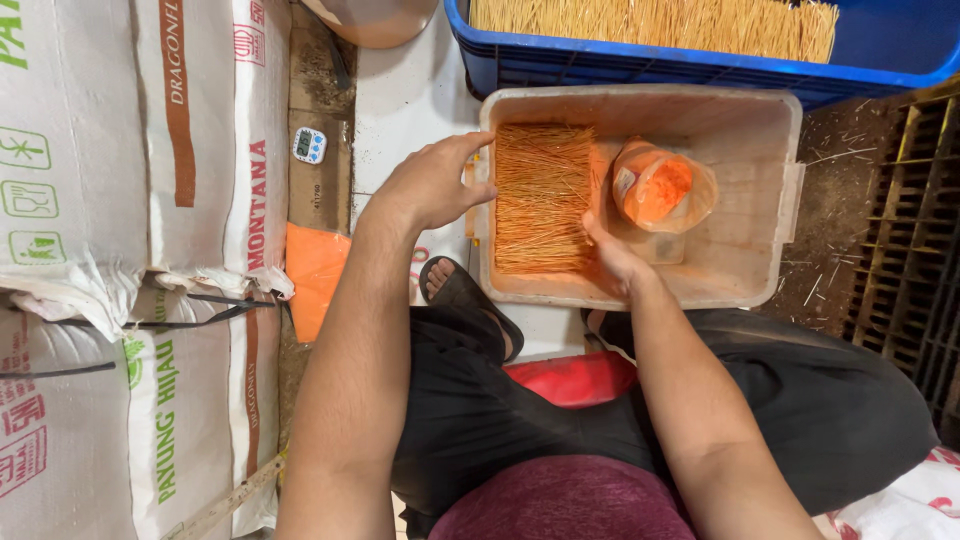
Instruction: The person scoops orange powder from a small container and rubs it onto bundles of thin noodles in a white tub. They repeatedly lift and turn the noodle bundles to distribute the powder evenly across the surface.
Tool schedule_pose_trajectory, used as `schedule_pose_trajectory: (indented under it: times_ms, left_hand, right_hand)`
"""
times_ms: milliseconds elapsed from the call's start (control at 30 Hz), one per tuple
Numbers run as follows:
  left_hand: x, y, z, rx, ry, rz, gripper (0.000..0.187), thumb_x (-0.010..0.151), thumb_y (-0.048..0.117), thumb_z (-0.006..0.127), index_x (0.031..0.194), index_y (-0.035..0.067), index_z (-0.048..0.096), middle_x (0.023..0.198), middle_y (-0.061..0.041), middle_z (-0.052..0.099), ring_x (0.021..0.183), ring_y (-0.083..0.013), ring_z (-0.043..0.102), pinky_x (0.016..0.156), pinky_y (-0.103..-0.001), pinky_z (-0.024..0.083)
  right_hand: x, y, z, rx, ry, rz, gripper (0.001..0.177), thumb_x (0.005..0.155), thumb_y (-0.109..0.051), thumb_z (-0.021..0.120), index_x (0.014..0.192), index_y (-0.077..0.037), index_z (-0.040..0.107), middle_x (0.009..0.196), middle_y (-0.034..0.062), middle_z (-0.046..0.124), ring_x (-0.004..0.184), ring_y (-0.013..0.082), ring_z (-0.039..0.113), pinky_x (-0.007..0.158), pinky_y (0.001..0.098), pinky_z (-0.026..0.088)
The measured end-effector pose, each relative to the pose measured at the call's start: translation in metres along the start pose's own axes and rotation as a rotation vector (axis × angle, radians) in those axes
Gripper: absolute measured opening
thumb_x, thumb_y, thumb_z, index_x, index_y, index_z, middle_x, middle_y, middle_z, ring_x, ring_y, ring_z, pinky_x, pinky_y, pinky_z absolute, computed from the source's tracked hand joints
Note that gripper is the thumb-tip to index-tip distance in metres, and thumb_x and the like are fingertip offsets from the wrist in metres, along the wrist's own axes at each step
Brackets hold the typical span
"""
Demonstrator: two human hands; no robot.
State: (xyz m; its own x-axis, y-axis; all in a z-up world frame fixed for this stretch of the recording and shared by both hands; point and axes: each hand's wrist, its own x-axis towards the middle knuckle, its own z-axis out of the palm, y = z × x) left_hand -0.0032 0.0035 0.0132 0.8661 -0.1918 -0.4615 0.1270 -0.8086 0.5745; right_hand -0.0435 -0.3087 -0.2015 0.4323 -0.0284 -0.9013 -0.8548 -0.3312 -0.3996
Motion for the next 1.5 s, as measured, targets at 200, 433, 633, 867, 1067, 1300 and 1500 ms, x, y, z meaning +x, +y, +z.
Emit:
schedule_pose_trajectory:
  times_ms: [200,433,633,867,1067,1300,1500]
  left_hand:
    - [-0.001,0.010,-0.003,0.030,-0.060,-0.066,0.076,0.084,0.033,0.078,0.151,0.020,0.045,0.152,-0.007,0.051,0.139,-0.0268,0.049,0.115,-0.042,0.039]
    - [0.002,0.017,-0.004,0.058,-0.083,-0.090,0.078,0.085,0.037,0.078,0.152,0.021,0.042,0.153,-0.007,0.048,0.140,-0.0247,0.048,0.116,-0.043,0.037]
    - [0.002,0.018,-0.006,0.062,-0.105,-0.096,0.078,0.086,0.035,0.077,0.153,0.020,0.042,0.152,-0.007,0.052,0.139,-0.0248,0.051,0.118,-0.042,0.039]
    - [0.004,0.018,-0.003,0.055,-0.093,-0.070,0.077,0.084,0.033,0.078,0.151,0.018,0.044,0.151,-0.008,0.052,0.138,-0.0260,0.050,0.116,-0.042,0.039]
    - [0.008,0.015,-0.004,0.039,-0.077,-0.053,0.077,0.083,0.033,0.079,0.151,0.018,0.045,0.150,-0.008,0.053,0.137,-0.0271,0.052,0.116,-0.042,0.040]
    - [0.018,0.007,-0.001,0.052,-0.054,0.004,0.076,0.084,0.032,0.079,0.149,0.016,0.045,0.151,-0.010,0.051,0.138,-0.0276,0.049,0.115,-0.043,0.038]
    - [0.022,0.003,-0.001,0.038,-0.041,0.027,0.073,0.084,0.031,0.078,0.149,0.015,0.047,0.150,-0.012,0.052,0.136,-0.0288,0.051,0.113,-0.044,0.040]
  right_hand:
    - [0.009,0.001,0.002,0.200,-0.146,-0.081,0.098,0.098,-0.078,0.039,0.164,-0.007,0.023,0.166,0.0234,0.018,0.150,0.0376,0.020,0.121,0.0514,0.017]
    - [0.031,0.000,-0.006,-0.081,0.039,-0.098,0.096,0.091,-0.078,0.038,0.164,-0.018,0.028,0.164,0.0156,0.037,0.138,0.0290,0.048,0.114,0.0471,0.039]
    - [0.042,0.004,-0.007,-0.064,0.023,-0.086,0.104,0.090,-0.074,0.048,0.165,-0.009,0.015,0.156,0.0173,0.051,0.131,0.0333,0.060,0.111,0.0439,0.047]
    - [0.052,-0.003,-0.009,-0.093,0.119,-0.251,0.093,0.096,-0.076,0.041,0.162,-0.011,0.033,0.161,0.0140,0.041,0.144,0.0274,0.041,0.117,0.0429,0.033]
    - [0.053,-0.030,-0.006,0.159,-0.038,-0.229,0.092,0.094,-0.076,0.040,0.156,-0.008,0.046,0.156,0.0139,0.054,0.139,0.0285,0.052,0.112,0.0429,0.041]
    - [0.049,-0.047,-0.010,0.160,0.007,-0.128,0.084,0.093,-0.071,0.044,0.156,-0.015,0.041,0.151,0.0128,0.052,0.133,0.0274,0.053,0.106,0.0426,0.044]
    - [0.031,-0.065,-0.007,-0.461,0.416,-0.693,0.059,0.096,-0.045,0.067,0.139,-0.005,0.059,0.135,0.0171,0.063,0.126,0.0313,0.060,0.107,0.0397,0.047]
